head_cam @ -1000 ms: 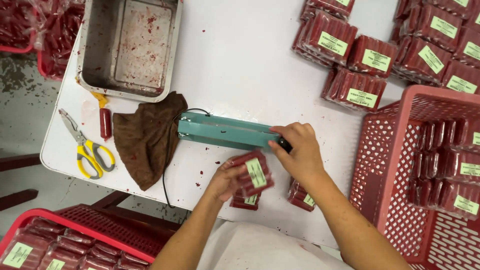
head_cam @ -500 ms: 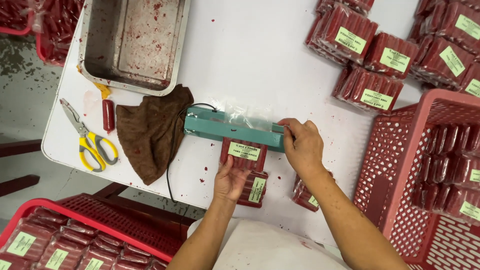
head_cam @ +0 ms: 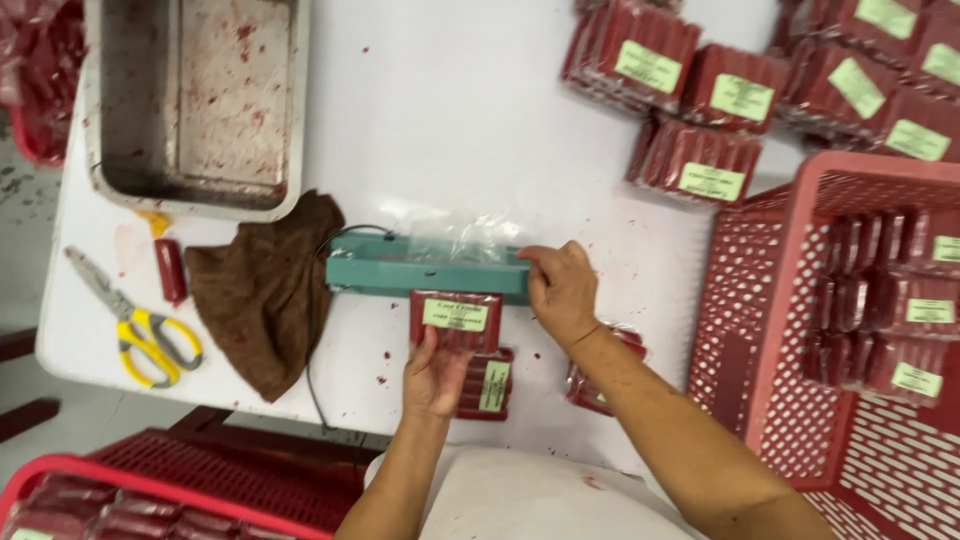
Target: Sealing small red rectangular packages using a manual impulse heat sealer on a production table.
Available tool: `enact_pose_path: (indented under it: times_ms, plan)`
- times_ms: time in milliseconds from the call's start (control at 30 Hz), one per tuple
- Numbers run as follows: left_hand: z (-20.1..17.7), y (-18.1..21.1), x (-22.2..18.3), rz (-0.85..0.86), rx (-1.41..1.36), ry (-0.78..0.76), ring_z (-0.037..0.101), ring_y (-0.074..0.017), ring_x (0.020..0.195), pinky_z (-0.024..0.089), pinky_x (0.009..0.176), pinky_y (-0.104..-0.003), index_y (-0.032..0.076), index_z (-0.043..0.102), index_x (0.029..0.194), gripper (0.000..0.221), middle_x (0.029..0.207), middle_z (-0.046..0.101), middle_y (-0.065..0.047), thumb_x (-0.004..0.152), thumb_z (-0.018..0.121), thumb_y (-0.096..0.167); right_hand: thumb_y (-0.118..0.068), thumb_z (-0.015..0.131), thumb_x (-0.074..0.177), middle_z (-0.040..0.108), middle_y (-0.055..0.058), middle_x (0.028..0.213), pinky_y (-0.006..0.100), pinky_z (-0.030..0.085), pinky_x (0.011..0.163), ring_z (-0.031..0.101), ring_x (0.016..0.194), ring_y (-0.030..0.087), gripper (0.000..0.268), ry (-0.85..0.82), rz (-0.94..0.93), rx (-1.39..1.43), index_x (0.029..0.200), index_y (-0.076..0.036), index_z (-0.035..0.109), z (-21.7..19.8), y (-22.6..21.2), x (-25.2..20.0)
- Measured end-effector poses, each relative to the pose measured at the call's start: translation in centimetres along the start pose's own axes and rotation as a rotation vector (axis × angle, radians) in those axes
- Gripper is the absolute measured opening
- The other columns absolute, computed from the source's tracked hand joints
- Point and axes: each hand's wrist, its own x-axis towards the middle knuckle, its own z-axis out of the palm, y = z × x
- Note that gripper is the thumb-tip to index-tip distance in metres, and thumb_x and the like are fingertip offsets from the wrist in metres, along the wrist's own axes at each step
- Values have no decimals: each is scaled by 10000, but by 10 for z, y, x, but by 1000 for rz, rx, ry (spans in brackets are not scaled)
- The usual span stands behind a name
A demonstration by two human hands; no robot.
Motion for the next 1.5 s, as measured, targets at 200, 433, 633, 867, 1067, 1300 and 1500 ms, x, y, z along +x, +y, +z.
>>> enact_pose_path:
  times_ms: [200, 433, 633, 867, 1067, 1300, 1500]
  plan:
    - [34, 4, -17, 30, 82, -2, 623, -330, 1155, 502, 1007, -571, 92, 631, 1258, 452, 1194, 684, -121, 821, 730, 151, -93, 534, 826, 700, -23, 805, 393, 437, 589, 549, 769, 232, 313, -39, 0, -22, 1039, -208, 732, 3, 1, -1]
    - [43, 2, -21, 64, 134, 92, 631, -351, 1154, 519, 975, -603, 85, 623, 1230, 445, 1170, 686, -137, 807, 734, 168, -58, 518, 865, 638, -54, 719, 346, 441, 613, 505, 732, 200, 301, -17, -46, 32, 1052, -205, 703, 2, 2, -1]
    - [-51, -7, 25, 65, 47, 42, 676, -351, 1126, 476, 1030, -643, 214, 740, 1135, 268, 1175, 738, -106, 880, 706, 139, -67, 601, 853, 639, 38, 684, 327, 491, 734, 575, 698, 239, 236, 22, -54, 71, 1008, -190, 730, 4, 4, 1]
    - [-81, -10, 40, 64, 53, 54, 678, -354, 1124, 469, 1045, -625, 183, 755, 1128, 248, 1151, 745, -115, 886, 719, 139, -62, 600, 856, 619, 32, 658, 315, 486, 715, 558, 688, 227, 220, 22, -44, 78, 982, -189, 727, 6, 7, -1]
    - [-68, -9, 33, 71, 53, 52, 669, -353, 1140, 454, 1060, -631, 178, 742, 1158, 274, 1162, 739, -117, 891, 708, 130, -51, 594, 866, 631, 33, 659, 311, 479, 709, 551, 667, 221, 208, 27, -41, 93, 954, -182, 730, 3, 3, 1]
    - [-63, -8, 30, 61, 57, 53, 662, -361, 1150, 453, 1056, -635, 194, 743, 1159, 274, 1176, 735, -111, 895, 707, 132, -46, 595, 870, 632, 36, 658, 314, 481, 718, 559, 661, 227, 206, 20, -49, 102, 957, -178, 728, 1, 1, 2]
    - [-50, -7, 25, 71, 58, 56, 666, -358, 1148, 456, 1058, -640, 206, 744, 1148, 270, 1175, 739, -108, 891, 705, 132, -41, 595, 875, 644, 35, 664, 318, 477, 717, 566, 644, 226, 194, 27, -62, 93, 946, -171, 719, 0, 0, 2]
